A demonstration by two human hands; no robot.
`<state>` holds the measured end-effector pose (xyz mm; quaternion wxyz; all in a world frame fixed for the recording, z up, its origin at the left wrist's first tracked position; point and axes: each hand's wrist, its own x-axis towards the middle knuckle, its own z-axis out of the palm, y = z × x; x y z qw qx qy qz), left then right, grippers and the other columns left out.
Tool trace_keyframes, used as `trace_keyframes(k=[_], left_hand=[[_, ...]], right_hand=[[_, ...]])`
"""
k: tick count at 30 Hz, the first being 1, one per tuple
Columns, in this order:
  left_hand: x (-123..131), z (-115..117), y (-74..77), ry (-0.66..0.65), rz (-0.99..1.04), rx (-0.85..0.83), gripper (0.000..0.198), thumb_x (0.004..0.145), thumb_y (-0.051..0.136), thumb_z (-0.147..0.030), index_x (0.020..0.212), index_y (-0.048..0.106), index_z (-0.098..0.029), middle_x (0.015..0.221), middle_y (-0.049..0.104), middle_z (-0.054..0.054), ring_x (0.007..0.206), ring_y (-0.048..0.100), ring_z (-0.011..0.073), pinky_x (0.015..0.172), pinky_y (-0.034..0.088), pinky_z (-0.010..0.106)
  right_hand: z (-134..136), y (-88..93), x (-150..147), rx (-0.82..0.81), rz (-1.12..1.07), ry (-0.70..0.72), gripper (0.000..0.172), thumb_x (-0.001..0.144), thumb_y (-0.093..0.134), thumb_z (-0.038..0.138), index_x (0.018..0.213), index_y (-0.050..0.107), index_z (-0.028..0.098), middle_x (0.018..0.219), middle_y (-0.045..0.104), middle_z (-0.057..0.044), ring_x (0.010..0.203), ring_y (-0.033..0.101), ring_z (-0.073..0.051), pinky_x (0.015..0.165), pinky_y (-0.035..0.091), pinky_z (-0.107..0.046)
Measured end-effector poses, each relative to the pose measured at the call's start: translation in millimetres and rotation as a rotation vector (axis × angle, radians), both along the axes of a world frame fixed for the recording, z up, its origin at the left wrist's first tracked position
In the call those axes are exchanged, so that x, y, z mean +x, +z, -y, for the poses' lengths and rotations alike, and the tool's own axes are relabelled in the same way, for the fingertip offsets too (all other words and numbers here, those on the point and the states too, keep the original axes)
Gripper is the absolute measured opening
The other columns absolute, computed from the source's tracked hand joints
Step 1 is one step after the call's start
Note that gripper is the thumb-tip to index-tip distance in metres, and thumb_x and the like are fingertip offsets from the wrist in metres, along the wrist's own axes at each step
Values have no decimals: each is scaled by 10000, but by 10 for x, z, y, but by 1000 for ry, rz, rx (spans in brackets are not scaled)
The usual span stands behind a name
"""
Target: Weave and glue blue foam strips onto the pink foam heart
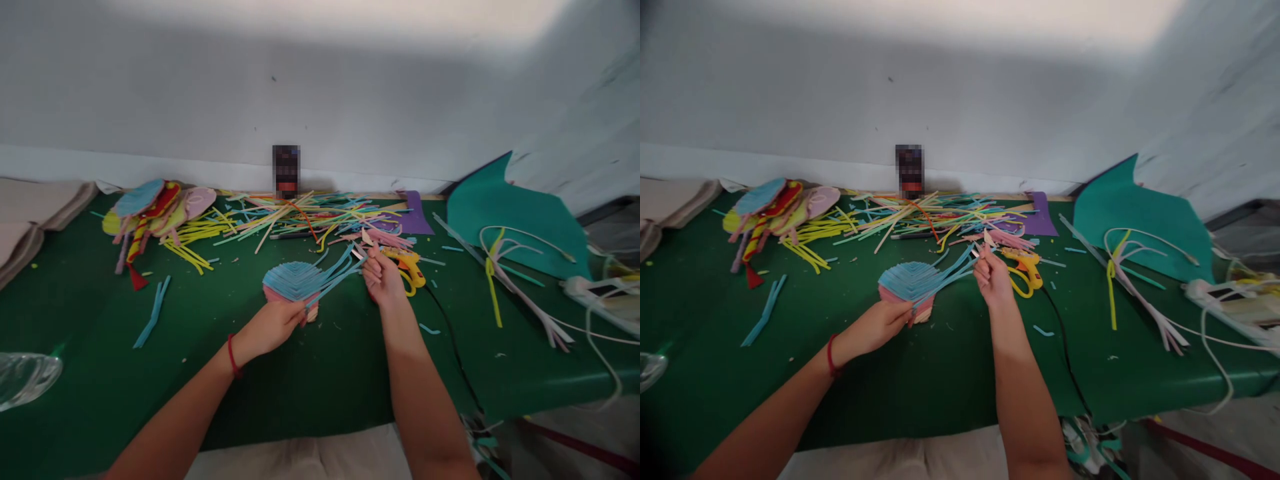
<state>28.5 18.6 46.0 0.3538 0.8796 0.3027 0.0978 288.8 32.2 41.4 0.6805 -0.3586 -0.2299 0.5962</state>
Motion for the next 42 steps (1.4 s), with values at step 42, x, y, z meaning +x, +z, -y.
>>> trace_keyframes(k=[42], left_hand=[[32, 35, -20, 54, 180, -592, 472, 890, 333, -585, 739, 504, -172, 449, 355, -84, 410, 316, 74, 436, 245, 207]], right_hand=[[37, -12, -288, 69, 351, 234, 526, 748, 583, 662, 585, 647, 165, 304, 232, 98, 305, 192, -35, 371, 147, -212]])
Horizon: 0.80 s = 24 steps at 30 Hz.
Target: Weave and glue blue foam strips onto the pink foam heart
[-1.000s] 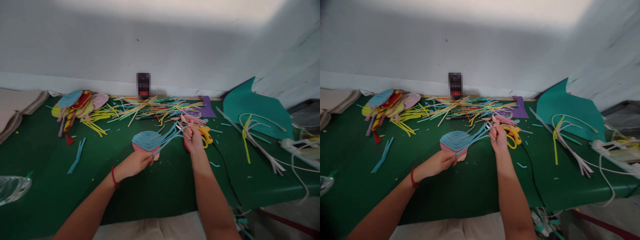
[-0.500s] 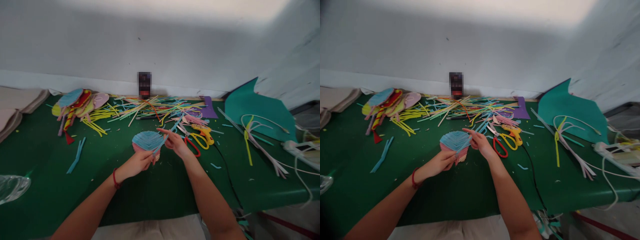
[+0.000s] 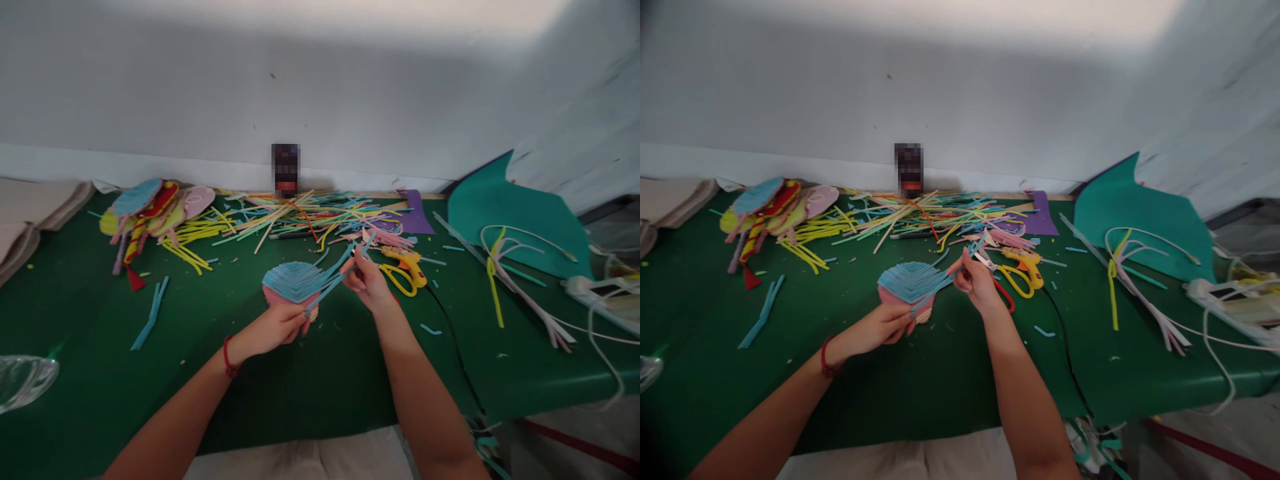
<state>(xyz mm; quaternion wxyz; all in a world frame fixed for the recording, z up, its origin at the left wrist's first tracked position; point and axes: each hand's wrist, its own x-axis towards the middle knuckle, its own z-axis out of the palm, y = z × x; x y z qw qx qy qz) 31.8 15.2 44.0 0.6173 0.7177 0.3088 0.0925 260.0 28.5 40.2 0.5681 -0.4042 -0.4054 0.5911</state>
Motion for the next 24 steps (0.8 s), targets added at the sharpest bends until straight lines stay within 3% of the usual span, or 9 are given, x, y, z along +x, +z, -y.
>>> trace_keyframes(k=[13, 20, 24], left_hand=[[-17, 17, 13, -71, -47, 21, 391, 916, 346, -467, 730, 526, -174, 465, 387, -72, 438, 348, 81, 453, 276, 204], [-36, 19, 52, -89, -29, -23, 400, 926, 358, -461, 758, 562, -159, 446, 434, -68, 429, 399, 79, 492, 334, 207], [-25, 30, 59, -52, 84, -108, 484, 917, 352, -551, 1035, 564, -132, 650, 640, 15, 611, 605, 137, 615, 454, 260]], right_hand=[[-3, 69, 320, 73, -97, -228, 443, 798, 596, 573, 558, 545, 205, 344, 149, 102, 339, 129, -55, 342, 133, -199], [-16, 82, 243, 91, -121, -201, 462, 791, 597, 584, 526, 518, 214, 346, 152, 91, 365, 115, -68, 350, 109, -202], [-5, 105, 137, 51, -101, -93, 492, 764, 620, 595, 484, 495, 210, 338, 174, 83, 365, 156, -69, 348, 113, -197]])
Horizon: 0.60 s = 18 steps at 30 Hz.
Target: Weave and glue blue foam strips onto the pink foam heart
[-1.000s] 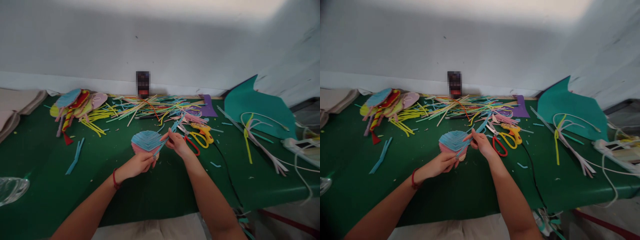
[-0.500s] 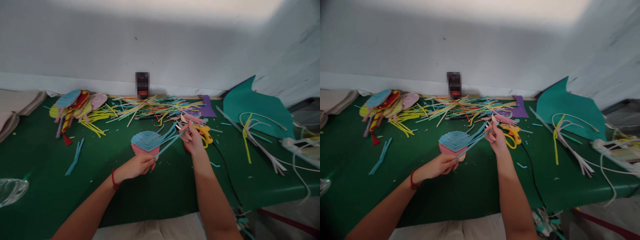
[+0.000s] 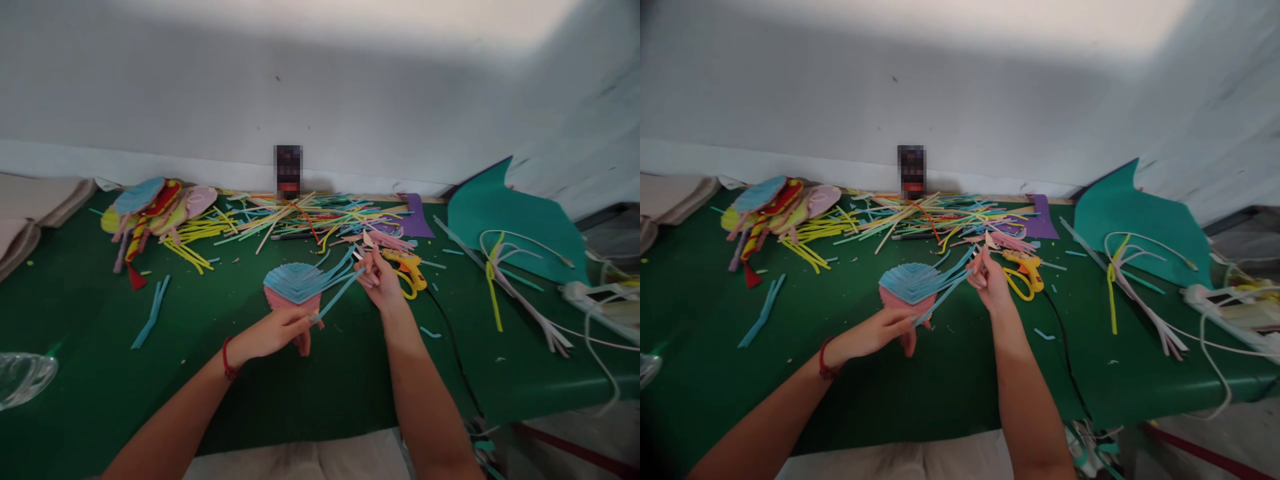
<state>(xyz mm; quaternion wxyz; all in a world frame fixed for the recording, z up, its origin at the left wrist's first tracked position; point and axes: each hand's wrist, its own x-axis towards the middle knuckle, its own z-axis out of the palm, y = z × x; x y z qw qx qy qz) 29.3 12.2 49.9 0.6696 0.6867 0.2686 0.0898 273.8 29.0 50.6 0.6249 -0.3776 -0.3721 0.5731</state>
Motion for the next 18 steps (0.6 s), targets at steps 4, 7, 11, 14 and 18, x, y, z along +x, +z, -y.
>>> trace_keyframes(k=[4, 7, 11, 14, 18], left_hand=[[7, -5, -17, 117, 112, -56, 560, 899, 387, -592, 1177, 516, -124, 820, 697, 73, 751, 650, 171, 736, 481, 318], [20, 1, -61, 85, 136, -108, 546, 897, 392, -596, 1145, 529, -130, 780, 694, 66, 732, 652, 170, 709, 480, 310], [82, 41, -134, 86, 124, -117, 546, 870, 433, -612, 1125, 512, -136, 689, 677, 43, 670, 645, 165, 629, 465, 276], [118, 56, -173, 129, 76, -55, 508, 891, 381, -599, 1086, 504, -147, 591, 640, 9, 598, 632, 155, 585, 449, 260], [77, 19, -187, 143, 1, 9, 420, 935, 279, -533, 1007, 481, -172, 501, 591, -36, 490, 595, 135, 528, 430, 241]], right_hand=[[28, -35, -166, -44, 39, 128, 501, 732, 637, 609, 468, 519, 199, 324, 239, 76, 354, 206, -60, 348, 133, -196], [46, -107, -332, -82, 80, 206, 508, 747, 594, 640, 513, 564, 190, 334, 333, 65, 341, 270, -58, 358, 181, -203], [49, -185, -510, -141, 145, 274, 520, 738, 572, 665, 568, 597, 174, 350, 436, 43, 317, 327, -64, 349, 190, -221], [41, -196, -549, -165, 175, 269, 518, 720, 581, 668, 558, 594, 176, 349, 454, 36, 308, 333, -64, 346, 190, -231], [25, -207, -526, -175, 197, 198, 519, 716, 580, 670, 526, 582, 186, 333, 436, 40, 314, 347, -68, 358, 204, -233]])
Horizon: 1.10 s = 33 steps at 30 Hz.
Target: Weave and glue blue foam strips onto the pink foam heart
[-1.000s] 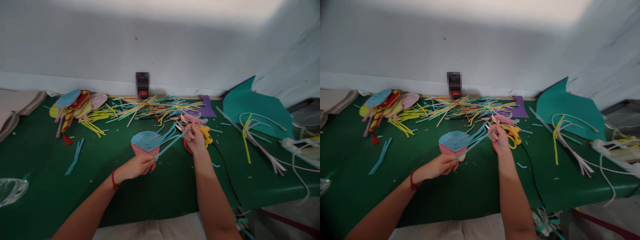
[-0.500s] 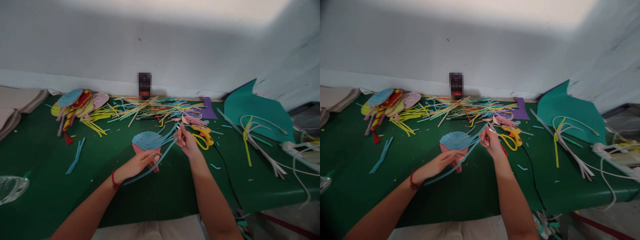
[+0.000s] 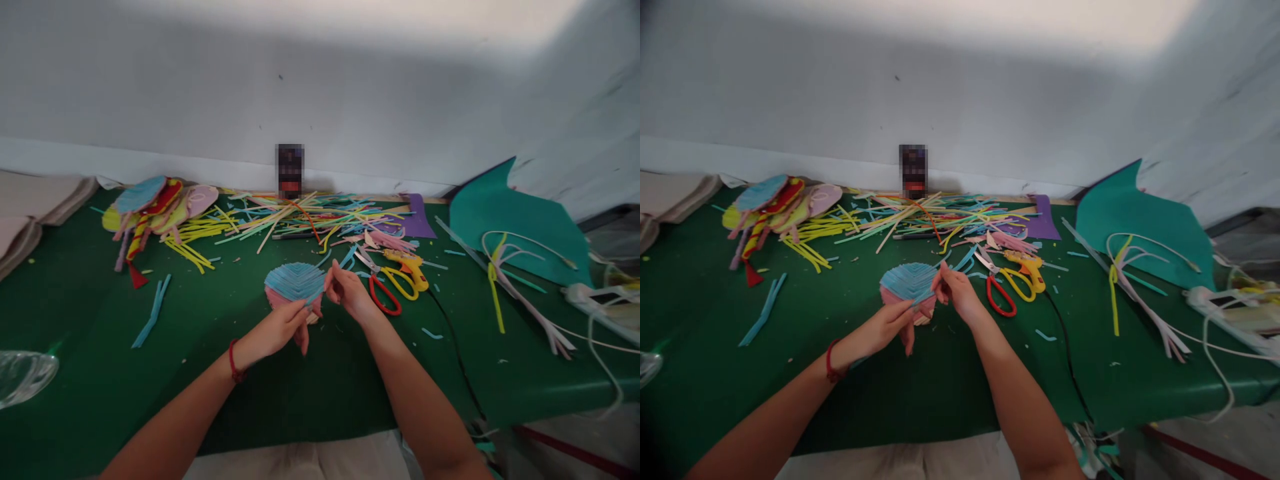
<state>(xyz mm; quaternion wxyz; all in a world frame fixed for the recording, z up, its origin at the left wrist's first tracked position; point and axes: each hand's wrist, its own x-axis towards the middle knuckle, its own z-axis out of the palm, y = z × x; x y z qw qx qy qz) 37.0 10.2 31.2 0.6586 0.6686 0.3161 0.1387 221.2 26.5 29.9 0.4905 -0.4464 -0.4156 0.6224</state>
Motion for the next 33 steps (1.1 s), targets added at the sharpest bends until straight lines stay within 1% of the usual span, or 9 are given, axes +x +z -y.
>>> trace_keyframes(k=[4, 7, 10, 13, 16, 19, 27, 30, 33], left_hand=[[-99, -66, 25, -30, -57, 37, 326, 950, 299, -460, 865, 466, -194, 470, 593, -47, 456, 575, 122, 513, 417, 225], [-157, -109, 57, -30, -103, 85, 291, 950, 332, -415, 778, 437, -205, 500, 628, -34, 487, 587, 120, 507, 405, 216], [-200, -152, 99, -25, -131, 112, 268, 945, 343, -397, 776, 433, -209, 532, 652, -26, 533, 618, 133, 540, 436, 229], [-250, -207, 139, -26, -147, 111, 280, 949, 307, -412, 790, 424, -213, 546, 666, -16, 549, 639, 144, 548, 453, 240], [-309, -259, 157, -45, -157, 112, 308, 948, 296, -445, 785, 417, -213, 556, 677, -2, 542, 639, 143, 544, 460, 241], [-356, -278, 157, -80, -162, 109, 331, 942, 312, -479, 785, 421, -209, 574, 688, 12, 558, 646, 143, 563, 474, 243], [-362, -220, 176, -154, -194, 59, 388, 933, 323, -512, 825, 501, -185, 557, 686, 27, 561, 659, 157, 544, 481, 242], [-358, -236, 173, -113, -175, 67, 418, 921, 337, -538, 839, 529, -176, 553, 684, 30, 551, 651, 157, 544, 479, 244], [-358, -292, 152, 33, -151, 108, 476, 922, 294, -560, 909, 553, -161, 539, 670, 26, 544, 638, 155, 575, 485, 256]], right_hand=[[-48, -61, 63, -4, 8, -125, 516, 707, 601, 666, 515, 554, 189, 320, 407, 52, 311, 331, -61, 361, 214, -223], [-105, -96, 199, -2, -11, -248, 521, 695, 607, 677, 520, 516, 194, 311, 359, 73, 300, 282, -51, 348, 205, -212], [-148, -90, 406, 12, -37, -356, 504, 699, 621, 654, 532, 495, 196, 308, 315, 88, 301, 247, -45, 338, 193, -200], [-155, -60, 602, 27, -68, -437, 468, 735, 623, 602, 552, 487, 194, 327, 306, 91, 314, 244, -42, 338, 188, -187], [-143, -34, 727, 36, -100, -488, 445, 758, 622, 564, 558, 489, 189, 345, 314, 87, 325, 257, -39, 337, 191, -178], [-132, -21, 788, 44, -123, -524, 441, 757, 637, 547, 554, 494, 183, 350, 309, 89, 329, 264, -33, 338, 199, -168], [-122, -29, 839, 65, -132, -588, 471, 759, 619, 598, 569, 486, 188, 366, 270, 104, 330, 241, -33, 330, 212, -167], [-143, -51, 858, 89, -105, -638, 465, 739, 625, 612, 594, 493, 190, 382, 289, 108, 344, 258, -35, 345, 246, -170], [-180, -73, 886, 127, -48, -728, 451, 730, 609, 633, 673, 514, 195, 441, 403, 92, 385, 356, -47, 393, 324, -176]])
